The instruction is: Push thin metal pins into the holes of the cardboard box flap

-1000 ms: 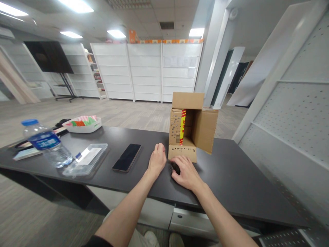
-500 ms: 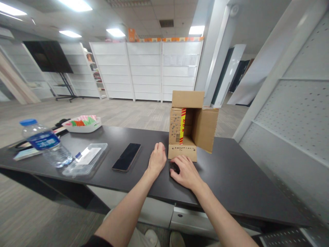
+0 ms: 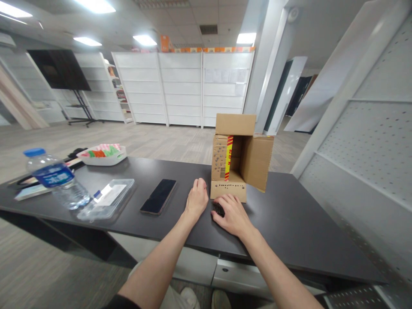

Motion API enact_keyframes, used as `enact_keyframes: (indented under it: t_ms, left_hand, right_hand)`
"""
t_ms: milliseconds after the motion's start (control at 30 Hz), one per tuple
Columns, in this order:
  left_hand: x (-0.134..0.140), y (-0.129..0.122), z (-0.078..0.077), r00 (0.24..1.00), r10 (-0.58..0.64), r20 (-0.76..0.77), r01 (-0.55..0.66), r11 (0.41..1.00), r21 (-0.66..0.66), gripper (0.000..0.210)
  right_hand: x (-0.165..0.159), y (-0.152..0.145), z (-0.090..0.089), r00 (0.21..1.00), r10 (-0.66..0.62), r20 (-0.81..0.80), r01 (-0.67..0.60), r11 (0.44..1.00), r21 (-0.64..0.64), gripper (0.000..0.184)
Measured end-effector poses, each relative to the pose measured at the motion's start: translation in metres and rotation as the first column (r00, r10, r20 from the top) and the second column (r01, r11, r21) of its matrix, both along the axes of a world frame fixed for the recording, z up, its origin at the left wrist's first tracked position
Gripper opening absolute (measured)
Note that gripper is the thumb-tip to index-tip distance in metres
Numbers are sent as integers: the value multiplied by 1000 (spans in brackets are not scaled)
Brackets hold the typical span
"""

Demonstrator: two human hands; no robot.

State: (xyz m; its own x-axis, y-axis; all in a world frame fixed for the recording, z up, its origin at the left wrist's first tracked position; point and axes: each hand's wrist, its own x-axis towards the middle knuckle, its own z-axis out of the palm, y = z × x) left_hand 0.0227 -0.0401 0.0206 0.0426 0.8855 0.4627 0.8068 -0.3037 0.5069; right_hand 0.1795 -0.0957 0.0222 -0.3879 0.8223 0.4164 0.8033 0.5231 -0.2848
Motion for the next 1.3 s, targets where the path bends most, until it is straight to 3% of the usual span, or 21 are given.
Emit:
enact_keyframes:
  t_ms: [867, 1300]
  left_hand:
    - [-1, 1, 0, 1000, 6, -9, -6, 1000, -20, 14]
    - [2, 0, 2, 998, 12, -54, -14, 999, -44, 15]
  right_hand:
    - [-4, 0, 2, 1000, -20, 9, 19, 999, 43, 10]
    - [0, 2, 3, 999, 42, -13, -40, 994, 104, 20]
